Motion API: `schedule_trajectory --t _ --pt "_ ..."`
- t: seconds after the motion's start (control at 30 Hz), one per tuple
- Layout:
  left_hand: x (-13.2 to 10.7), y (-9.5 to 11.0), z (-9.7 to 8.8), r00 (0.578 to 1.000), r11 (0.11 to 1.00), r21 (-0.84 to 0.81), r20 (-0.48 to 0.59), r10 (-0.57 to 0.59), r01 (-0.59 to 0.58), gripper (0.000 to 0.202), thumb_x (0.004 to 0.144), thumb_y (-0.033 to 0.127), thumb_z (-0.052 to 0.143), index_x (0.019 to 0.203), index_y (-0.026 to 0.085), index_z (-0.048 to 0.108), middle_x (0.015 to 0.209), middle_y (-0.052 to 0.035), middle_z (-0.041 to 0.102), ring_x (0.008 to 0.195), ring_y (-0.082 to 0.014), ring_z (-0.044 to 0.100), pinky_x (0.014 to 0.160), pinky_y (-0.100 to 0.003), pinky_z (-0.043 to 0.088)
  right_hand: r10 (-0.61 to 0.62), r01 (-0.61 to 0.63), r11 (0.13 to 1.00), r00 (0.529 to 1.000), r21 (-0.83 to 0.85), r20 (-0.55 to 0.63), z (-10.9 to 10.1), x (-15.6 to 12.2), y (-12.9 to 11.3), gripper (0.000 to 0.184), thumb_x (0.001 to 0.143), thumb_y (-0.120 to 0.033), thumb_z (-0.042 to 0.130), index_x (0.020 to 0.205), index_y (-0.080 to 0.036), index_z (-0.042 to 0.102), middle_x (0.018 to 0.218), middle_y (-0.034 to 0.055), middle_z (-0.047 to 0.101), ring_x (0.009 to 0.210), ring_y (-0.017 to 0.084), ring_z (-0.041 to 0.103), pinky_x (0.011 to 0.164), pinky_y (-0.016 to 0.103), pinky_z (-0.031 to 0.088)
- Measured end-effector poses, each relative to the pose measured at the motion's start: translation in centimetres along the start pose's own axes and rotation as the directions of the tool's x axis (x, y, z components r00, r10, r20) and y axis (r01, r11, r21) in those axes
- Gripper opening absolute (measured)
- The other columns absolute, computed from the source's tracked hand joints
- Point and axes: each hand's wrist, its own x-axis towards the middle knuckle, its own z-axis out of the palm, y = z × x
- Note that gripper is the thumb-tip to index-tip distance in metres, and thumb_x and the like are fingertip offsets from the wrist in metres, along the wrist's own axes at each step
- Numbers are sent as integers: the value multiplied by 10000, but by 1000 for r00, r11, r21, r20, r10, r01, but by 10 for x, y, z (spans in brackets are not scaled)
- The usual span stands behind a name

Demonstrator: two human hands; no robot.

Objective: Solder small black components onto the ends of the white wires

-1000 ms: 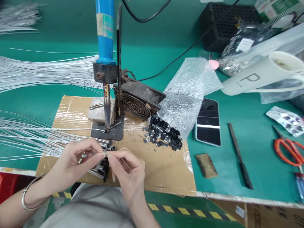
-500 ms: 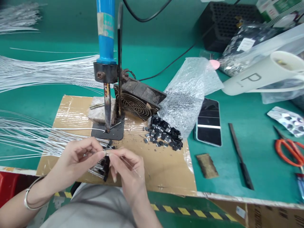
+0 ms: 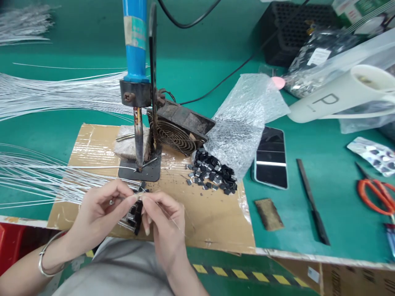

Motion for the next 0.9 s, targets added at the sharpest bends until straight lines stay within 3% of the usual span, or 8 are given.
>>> schedule_trajectory --t 0.33,0.57,0.9 --pt "-1 -6 7 999 998 -55 -32 -19 17 247 1029 328 592 825 192 625 636 20 584 549 -116 436 502 -265 302 -20 20 1000 999 18 -31 3 0 2 179 780 -389 901 733 -225 847 525 -41 538 440 41 442 393 132 326" --pt "4 8 3 999 970 -237 5 -49 49 202 993 245 618 804 174 629 634 37 582 555 -88 433 502 -217 307 -120 124 980 992 -155 34 -7 0 3 184 891 -420 814 914 -251 880 715 5 675 484 76 547 427 207 404" --pt "7 11 3 998 971 -232 -19 -63 57 182 972 230 635 803 162 643 650 26 606 569 -83 465 517 -192 348 -195 201 955 980 -218 50 -10 0 2 236 929 -461 768 990 -262 879 758 27 711 543 109 603 492 248 457"
